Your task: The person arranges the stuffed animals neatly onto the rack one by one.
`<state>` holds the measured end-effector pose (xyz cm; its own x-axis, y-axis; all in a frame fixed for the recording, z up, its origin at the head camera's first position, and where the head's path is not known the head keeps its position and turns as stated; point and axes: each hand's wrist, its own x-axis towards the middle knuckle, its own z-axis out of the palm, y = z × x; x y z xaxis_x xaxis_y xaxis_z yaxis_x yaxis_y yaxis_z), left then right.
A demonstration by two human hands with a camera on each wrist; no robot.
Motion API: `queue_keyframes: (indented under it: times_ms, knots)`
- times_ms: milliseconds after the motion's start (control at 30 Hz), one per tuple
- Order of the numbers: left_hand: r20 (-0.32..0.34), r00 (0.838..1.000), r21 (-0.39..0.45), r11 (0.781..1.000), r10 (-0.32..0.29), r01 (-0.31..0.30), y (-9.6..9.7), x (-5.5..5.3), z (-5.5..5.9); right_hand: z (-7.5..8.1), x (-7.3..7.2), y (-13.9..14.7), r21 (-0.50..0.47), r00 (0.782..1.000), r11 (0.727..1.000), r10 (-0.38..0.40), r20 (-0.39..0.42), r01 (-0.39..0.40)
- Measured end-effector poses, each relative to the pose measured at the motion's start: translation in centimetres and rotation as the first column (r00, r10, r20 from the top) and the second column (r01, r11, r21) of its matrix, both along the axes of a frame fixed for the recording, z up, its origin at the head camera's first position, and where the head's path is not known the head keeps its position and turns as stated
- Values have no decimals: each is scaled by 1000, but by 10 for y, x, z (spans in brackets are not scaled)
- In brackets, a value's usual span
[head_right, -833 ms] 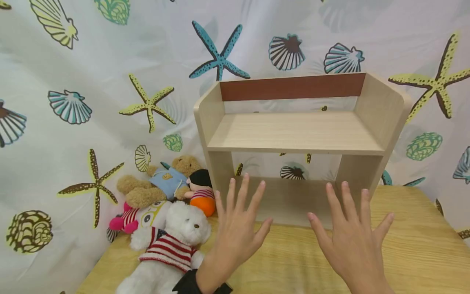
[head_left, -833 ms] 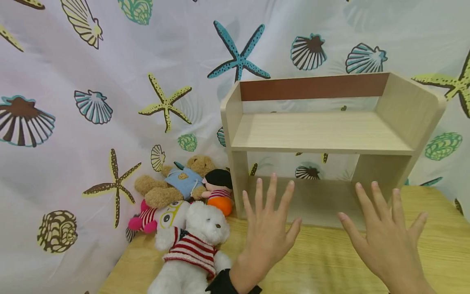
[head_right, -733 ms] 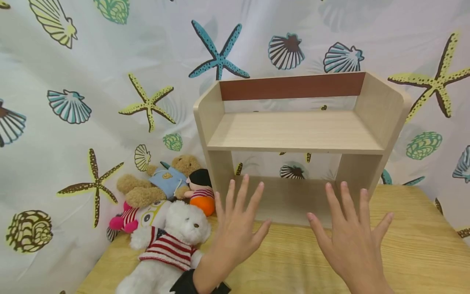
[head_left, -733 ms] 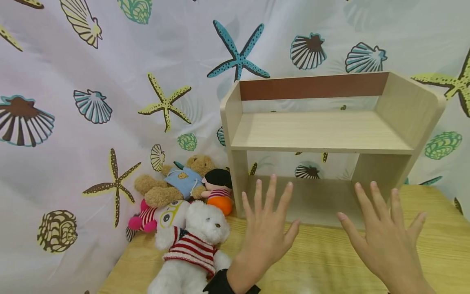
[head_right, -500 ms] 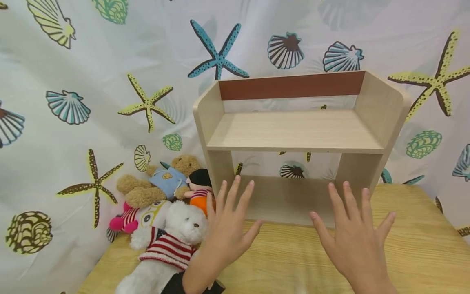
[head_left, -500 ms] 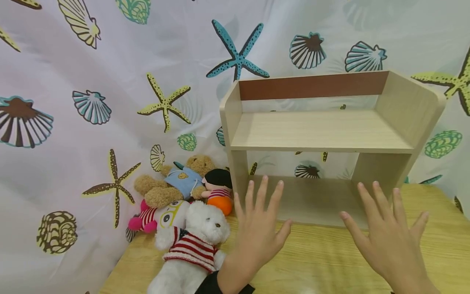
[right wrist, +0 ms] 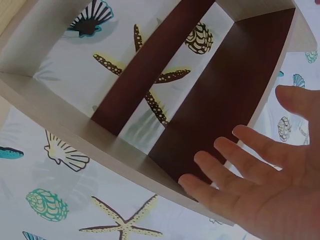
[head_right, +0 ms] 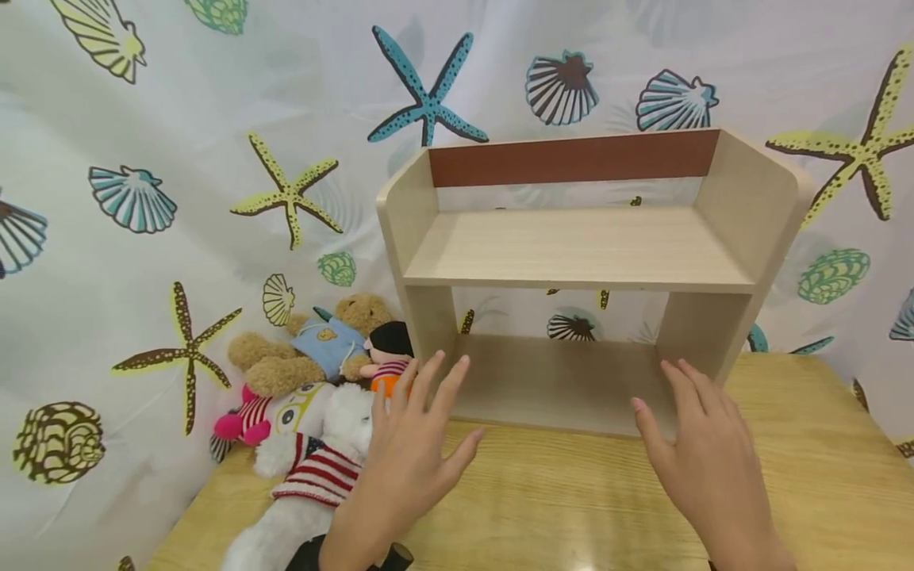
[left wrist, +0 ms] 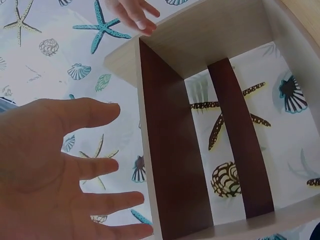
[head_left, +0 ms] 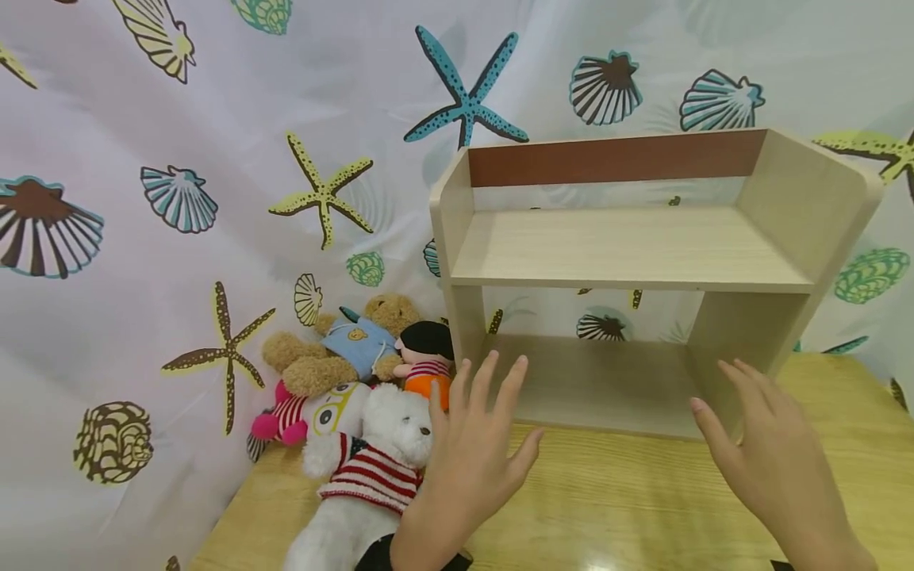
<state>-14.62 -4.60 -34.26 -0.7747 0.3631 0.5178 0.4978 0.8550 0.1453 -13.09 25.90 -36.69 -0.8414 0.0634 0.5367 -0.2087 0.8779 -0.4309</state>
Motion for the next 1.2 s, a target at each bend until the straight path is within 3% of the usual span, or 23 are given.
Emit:
queue_keyframes:
  times_ms: [100,233,367,567,933,1200]
  knots:
    - [17,1000,-10,1000,-1,1,-10,2,2,-2,-2,3,-17,999,1000,22,-25,-23]
    - [126,992,-25,999,-18,21,-29,2,9,-5,-6,8,-16,998,1000,9,-62,-10]
    - [253,967,-90,996,-4,27,-54,2,19,-5,-8,12,-25,993,1000,-21,-115,18]
    - [382,921,-122,992,76,-32,-87,6,27,-4,-10,19,-21,979,998,-66,-191,63]
    - [420,884,-189,973,203,-133,-144,3,27,0,-13,28,-42,986,993,-111,-125,107]
    - [515,825,-193,969,235,-155,-167,1,25,1,-19,37,-70,982,983,-173,-72,168]
